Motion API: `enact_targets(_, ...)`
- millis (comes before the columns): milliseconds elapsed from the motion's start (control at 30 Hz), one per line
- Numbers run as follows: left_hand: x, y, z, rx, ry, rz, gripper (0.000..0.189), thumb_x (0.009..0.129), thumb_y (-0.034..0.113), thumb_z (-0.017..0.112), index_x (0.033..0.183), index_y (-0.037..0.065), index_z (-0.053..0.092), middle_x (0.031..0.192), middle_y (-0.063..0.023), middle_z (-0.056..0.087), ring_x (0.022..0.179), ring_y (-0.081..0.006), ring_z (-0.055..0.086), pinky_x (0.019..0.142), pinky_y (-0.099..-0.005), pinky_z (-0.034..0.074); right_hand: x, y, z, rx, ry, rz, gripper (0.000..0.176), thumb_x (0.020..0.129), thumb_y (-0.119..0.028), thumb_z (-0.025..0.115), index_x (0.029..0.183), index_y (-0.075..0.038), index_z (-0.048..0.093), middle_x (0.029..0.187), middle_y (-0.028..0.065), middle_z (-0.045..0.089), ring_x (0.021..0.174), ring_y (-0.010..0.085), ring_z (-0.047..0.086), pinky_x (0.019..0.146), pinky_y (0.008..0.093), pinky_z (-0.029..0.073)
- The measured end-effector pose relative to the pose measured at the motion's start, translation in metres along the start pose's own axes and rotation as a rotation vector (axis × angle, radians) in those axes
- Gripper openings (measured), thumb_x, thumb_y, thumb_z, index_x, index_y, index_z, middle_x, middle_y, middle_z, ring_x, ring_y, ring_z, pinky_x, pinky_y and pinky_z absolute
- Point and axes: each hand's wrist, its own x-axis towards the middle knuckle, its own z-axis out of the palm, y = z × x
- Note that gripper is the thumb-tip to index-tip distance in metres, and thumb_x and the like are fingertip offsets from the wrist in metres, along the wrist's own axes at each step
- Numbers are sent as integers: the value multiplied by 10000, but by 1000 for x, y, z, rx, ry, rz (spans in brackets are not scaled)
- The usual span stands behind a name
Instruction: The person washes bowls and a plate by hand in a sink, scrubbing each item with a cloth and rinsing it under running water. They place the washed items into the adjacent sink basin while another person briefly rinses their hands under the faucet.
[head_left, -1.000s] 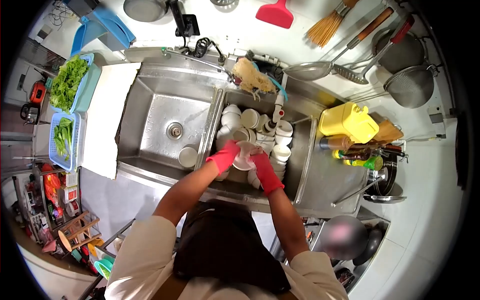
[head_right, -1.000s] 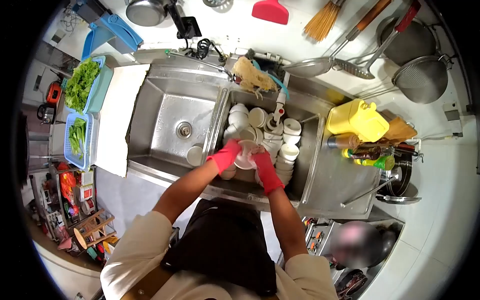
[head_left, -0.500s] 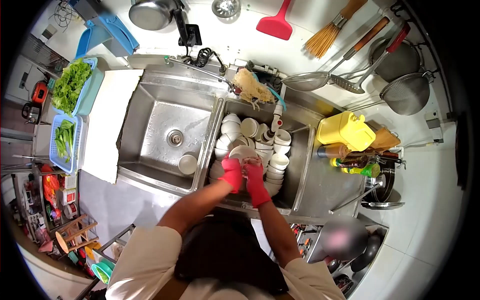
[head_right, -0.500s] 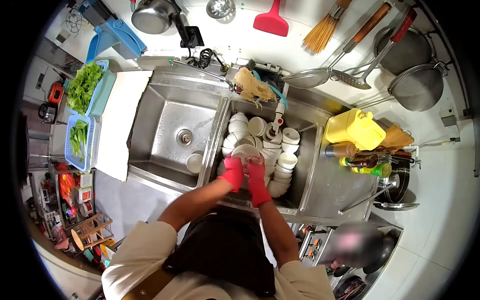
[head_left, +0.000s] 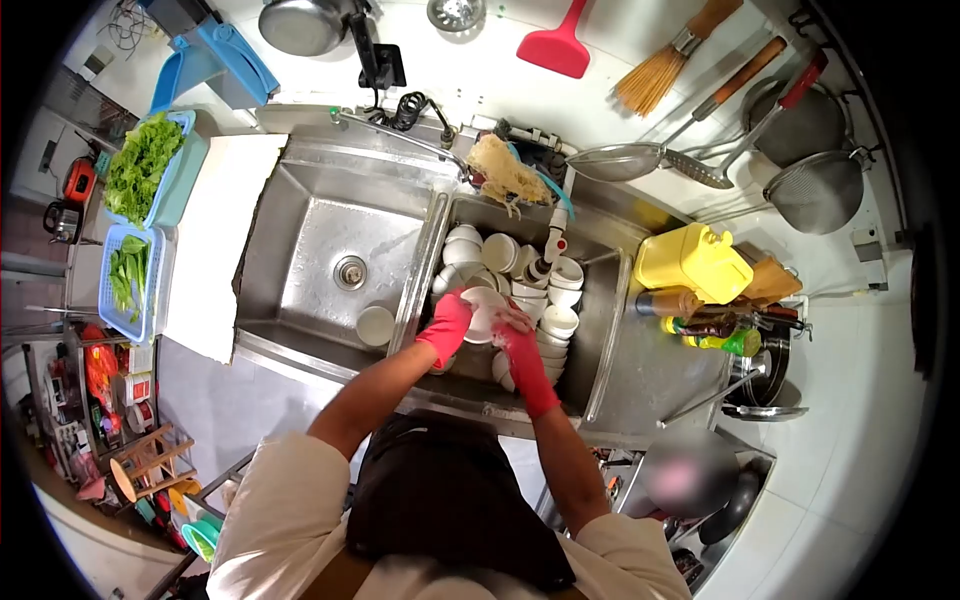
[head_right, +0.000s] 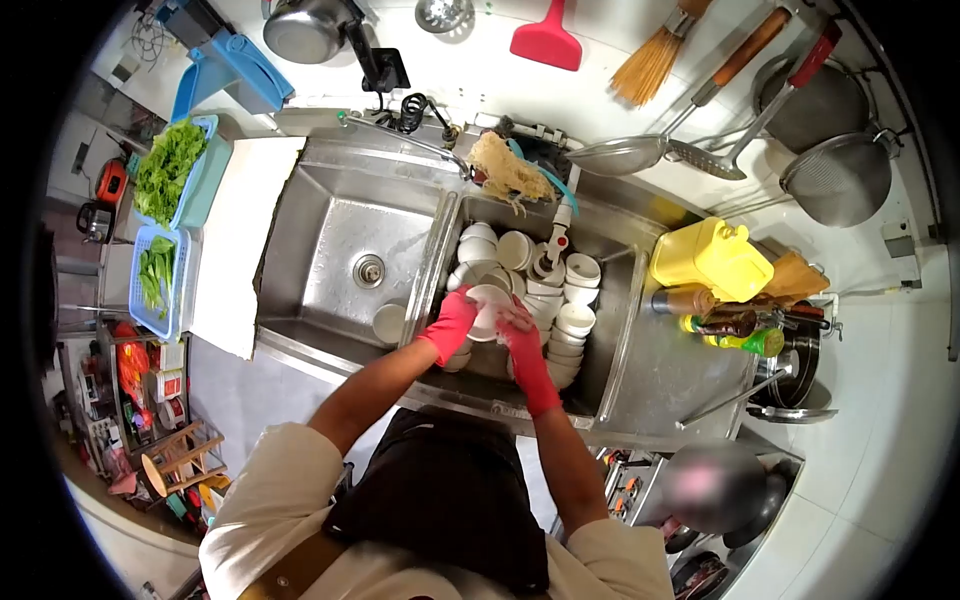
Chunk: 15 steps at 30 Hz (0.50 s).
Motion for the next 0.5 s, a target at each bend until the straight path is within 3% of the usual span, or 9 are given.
enact_targets(33,3,-10,1,-32,35,-32,430,719,110,618,1116,18,480,766,-131,619,736,-218,598,600,-313,481,-5,9,12,3,-2,-11,554,704,-13,568,1224,-112,404,1100,79,512,926,204,529,793,290,456)
enact_targets(100,-6,-14,2,-314,7,-329,428,716,109,620,1110,19,478,846,-146,598,801,-227,584,631,-319,496,-31,16,41,1633,461,850,548,740,-21,563,1252,-59,369,1209,98,453,981,189,517,825,263,426)
enact_targets(200,-16,-32,0,-664,-135,-666,359,726,132,623,1045,20,503,1089,-156,483,956,-250,525,697,-341,537,-28,-15,46,482,286,609,526,764,-85,581,1246,-34,375,1241,93,436,1041,192,488,880,265,381)
enact_targets(233,-6,-86,14,-443,-352,-208,347,720,151,635,1019,19,519,1088,-146,487,953,-257,527,690,-336,538,-14,-20,52,255,350,524,442,789,-106,564,1205,-39,428,1217,75,461,1031,188,489,848,269,394)
enact_targets(267,-4,-118,23,-205,-551,242,337,714,170,647,993,19,534,1087,-137,491,950,-264,528,683,-330,540,-7,-22,48,258,349,532,442,789,-106,564,1205,-39,428,1217,75,461,1031,188,489,848,269,394)
enact_targets(300,-46,4,-28,222,-613,335,327,716,207,659,955,10,554,951,-158,565,891,-262,556,646,-299,518,-2,-20,40,459,316,636,396,797,-117,562,1171,-41,457,1175,67,494,1001,181,506,815,260,405)
enact_targets(400,-26,-35,-9,232,-748,544,332,735,267,643,942,18,566,792,-130,594,750,-243,590,580,-298,495,34,-18,2,577,105,785,293,827,-237,532,1025,-21,536,956,42,586,879,171,553,720,267,433)
enact_targets(467,-30,-12,5,-318,-693,425,352,767,336,602,937,30,569,778,-113,598,614,-214,584,503,-306,475,24,11,8,1373,135,1064,271,826,-243,513,976,-20,548,981,61,565,886,170,535,748,291,433)
enact_targets(500,-32,9,-1,-726,-837,-114,357,774,347,583,933,27,568,815,-133,602,613,-230,588,501,-325,470,14,17,13,1373,141,1061,271,826,-243,513,976,-20,548,981,61,565,886,170,535,748,291,433)
